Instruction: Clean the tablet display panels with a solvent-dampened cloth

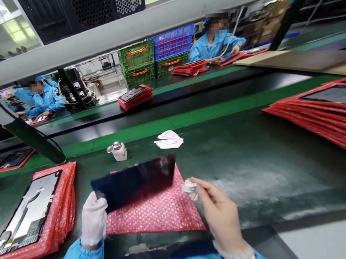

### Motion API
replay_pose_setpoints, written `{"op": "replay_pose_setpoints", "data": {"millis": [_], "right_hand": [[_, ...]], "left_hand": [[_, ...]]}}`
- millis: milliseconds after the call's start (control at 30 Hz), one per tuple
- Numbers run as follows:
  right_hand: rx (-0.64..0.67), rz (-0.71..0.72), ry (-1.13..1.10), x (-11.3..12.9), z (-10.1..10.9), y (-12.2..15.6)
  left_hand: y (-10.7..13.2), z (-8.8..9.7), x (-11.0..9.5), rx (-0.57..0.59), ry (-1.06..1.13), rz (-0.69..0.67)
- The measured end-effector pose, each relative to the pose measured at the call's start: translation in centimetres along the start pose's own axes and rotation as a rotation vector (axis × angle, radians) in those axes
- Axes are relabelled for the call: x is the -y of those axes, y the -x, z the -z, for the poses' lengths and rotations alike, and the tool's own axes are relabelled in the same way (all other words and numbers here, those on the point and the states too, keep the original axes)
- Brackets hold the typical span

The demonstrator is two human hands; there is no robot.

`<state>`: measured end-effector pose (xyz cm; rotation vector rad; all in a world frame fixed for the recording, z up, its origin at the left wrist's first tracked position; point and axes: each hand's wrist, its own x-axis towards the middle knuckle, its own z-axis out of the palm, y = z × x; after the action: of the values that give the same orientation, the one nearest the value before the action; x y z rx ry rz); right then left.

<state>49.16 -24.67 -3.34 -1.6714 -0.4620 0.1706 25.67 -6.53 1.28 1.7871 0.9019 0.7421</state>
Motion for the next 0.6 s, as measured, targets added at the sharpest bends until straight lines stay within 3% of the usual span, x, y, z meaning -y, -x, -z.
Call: {"op": "replay_pose_setpoints", "data": {"millis": [100, 133, 167, 200, 300, 333, 400, 500, 600], "right_hand": [[0.086, -0.116, 0.028, -2.8, 1.2, -2.0], [0.145, -0.11, 0.11, -3.5, 1.6, -2.4], [0.198, -0.091, 0.216, -4.1, 1.9, -2.6], [0.242, -0.066, 0.33, -4.5, 2.1, -2.7], [0.325, -0.048, 0.664, -4.4, 1.5, -2.8], [0.337, -0.054, 0.754, -4.0, 0.8, -3.0], [0.326, -0.042, 0.853, -3.1, -1.1, -4.0], [0.332, -0.03, 0.822, -2.0, -3.6, -6.3], [0.446, -0.032, 0.716, -1.9, -3.8, -7.7]], "left_hand": [[-1.7, -0.3, 1.4, 0.387, -0.265, -0.458], [-2.1, -0.5, 2.0, 0.458, -0.367, -0.553], [-2.5, -0.8, 2.7, 0.436, -0.465, -0.581], [-2.7, -0.9, 3.5, 0.325, -0.541, -0.533], [-2.7, -1.2, 5.3, -0.151, -0.733, -0.293], [-2.5, -1.3, 5.7, -0.219, -0.752, -0.227], [-2.1, -1.6, 6.1, -0.188, -0.741, -0.157], [-2.0, -2.3, 5.9, -0.06, -0.66, -0.123], [-2.2, -2.7, 5.3, -0.076, -0.553, -0.031]]}}
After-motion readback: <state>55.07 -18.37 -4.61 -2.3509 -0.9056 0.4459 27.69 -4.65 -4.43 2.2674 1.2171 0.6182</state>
